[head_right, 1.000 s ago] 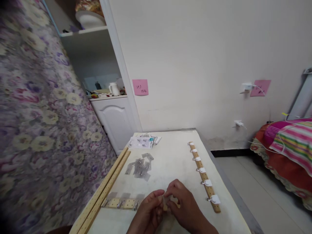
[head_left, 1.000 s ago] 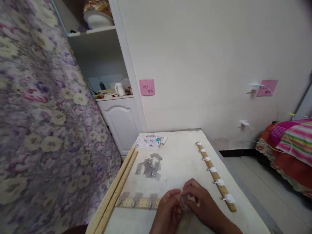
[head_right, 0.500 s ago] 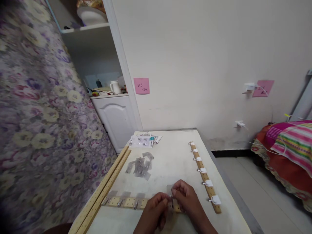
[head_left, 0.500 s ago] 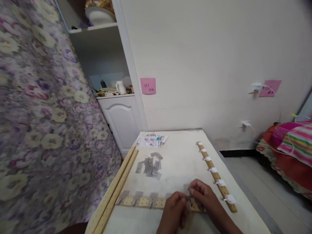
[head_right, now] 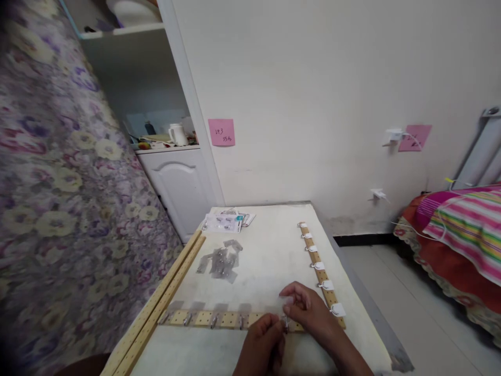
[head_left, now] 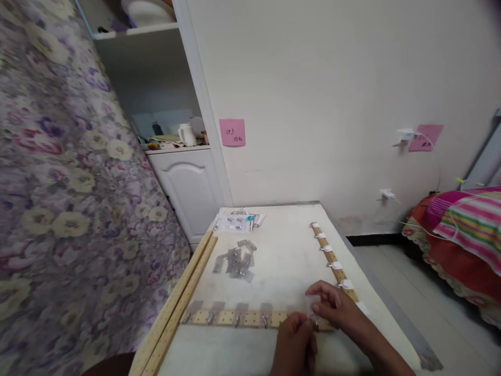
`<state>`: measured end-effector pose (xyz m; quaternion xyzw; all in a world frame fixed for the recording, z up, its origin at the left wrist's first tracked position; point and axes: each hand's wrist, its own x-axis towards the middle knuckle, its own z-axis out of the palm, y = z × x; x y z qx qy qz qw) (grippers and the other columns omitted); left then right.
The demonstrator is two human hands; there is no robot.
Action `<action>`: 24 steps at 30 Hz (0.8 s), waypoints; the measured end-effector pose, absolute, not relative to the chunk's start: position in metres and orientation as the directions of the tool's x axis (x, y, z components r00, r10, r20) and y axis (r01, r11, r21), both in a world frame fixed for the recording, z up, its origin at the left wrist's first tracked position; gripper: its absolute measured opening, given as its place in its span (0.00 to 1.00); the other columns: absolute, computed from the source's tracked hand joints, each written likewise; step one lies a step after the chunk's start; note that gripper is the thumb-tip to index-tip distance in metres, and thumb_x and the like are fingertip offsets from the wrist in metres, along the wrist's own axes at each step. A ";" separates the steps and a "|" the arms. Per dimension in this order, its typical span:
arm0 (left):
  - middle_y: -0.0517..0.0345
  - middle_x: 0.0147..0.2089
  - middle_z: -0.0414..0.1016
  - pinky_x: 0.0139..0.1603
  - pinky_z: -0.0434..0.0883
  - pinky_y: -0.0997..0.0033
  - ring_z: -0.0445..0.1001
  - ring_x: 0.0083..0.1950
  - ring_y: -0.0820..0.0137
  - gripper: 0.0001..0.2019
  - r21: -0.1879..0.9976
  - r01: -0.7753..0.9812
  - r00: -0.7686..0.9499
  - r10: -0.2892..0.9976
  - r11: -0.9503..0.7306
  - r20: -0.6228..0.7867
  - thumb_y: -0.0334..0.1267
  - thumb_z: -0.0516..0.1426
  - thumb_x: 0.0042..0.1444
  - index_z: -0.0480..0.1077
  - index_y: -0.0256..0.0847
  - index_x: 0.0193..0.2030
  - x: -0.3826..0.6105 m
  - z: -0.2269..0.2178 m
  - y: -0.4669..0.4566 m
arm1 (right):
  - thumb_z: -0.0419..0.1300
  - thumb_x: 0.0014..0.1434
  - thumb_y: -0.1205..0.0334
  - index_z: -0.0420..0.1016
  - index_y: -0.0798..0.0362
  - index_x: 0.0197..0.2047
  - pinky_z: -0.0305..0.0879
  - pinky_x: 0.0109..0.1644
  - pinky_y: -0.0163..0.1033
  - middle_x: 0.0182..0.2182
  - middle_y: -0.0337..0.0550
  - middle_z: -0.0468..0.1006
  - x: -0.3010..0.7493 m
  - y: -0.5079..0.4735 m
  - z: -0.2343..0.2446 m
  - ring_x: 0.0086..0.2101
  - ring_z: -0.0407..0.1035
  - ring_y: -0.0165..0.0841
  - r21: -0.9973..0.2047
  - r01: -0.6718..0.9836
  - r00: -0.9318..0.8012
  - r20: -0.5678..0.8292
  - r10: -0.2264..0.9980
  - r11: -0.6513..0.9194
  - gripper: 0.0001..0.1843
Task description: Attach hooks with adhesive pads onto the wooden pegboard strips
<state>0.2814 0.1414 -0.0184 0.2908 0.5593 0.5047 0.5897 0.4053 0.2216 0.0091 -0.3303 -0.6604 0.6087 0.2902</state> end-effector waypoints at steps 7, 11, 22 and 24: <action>0.65 0.18 0.70 0.11 0.47 0.76 0.59 0.09 0.80 0.21 0.745 -0.514 -0.090 0.838 0.425 -0.539 0.49 0.63 0.25 0.61 0.41 0.24 0.315 -0.042 0.145 | 0.54 0.47 0.69 0.70 0.54 0.32 0.54 0.29 0.32 0.22 0.32 0.65 0.419 0.228 -0.018 0.25 0.59 0.27 -0.942 0.297 -0.558 -0.037 0.829 0.158 0.07; 0.62 0.21 0.72 0.13 0.48 0.75 0.60 0.11 0.79 0.21 0.718 -0.538 -0.117 0.805 0.441 -0.582 0.49 0.63 0.27 0.61 0.41 0.26 0.321 -0.052 0.147 | 0.53 0.46 0.70 0.69 0.54 0.30 0.55 0.30 0.32 0.22 0.33 0.66 0.420 0.230 -0.027 0.26 0.61 0.28 -0.897 0.389 -0.515 -0.023 0.857 0.209 0.07; 0.58 0.22 0.73 0.15 0.49 0.76 0.66 0.14 0.75 0.10 0.696 -0.566 -0.160 0.770 0.442 -0.618 0.41 0.57 0.44 0.60 0.40 0.27 0.329 -0.068 0.154 | 0.51 0.46 0.69 0.70 0.53 0.30 0.57 0.32 0.34 0.24 0.37 0.72 0.421 0.241 -0.045 0.29 0.66 0.31 -0.761 0.588 -0.442 -0.020 0.897 0.273 0.08; 0.58 0.22 0.73 0.15 0.50 0.76 0.67 0.15 0.75 0.07 0.689 -0.557 -0.168 0.750 0.463 -0.640 0.38 0.56 0.47 0.60 0.40 0.27 0.331 -0.068 0.155 | 0.51 0.46 0.69 0.70 0.53 0.30 0.57 0.33 0.34 0.25 0.38 0.73 0.421 0.242 -0.047 0.29 0.67 0.31 -0.749 0.600 -0.442 -0.018 0.897 0.281 0.08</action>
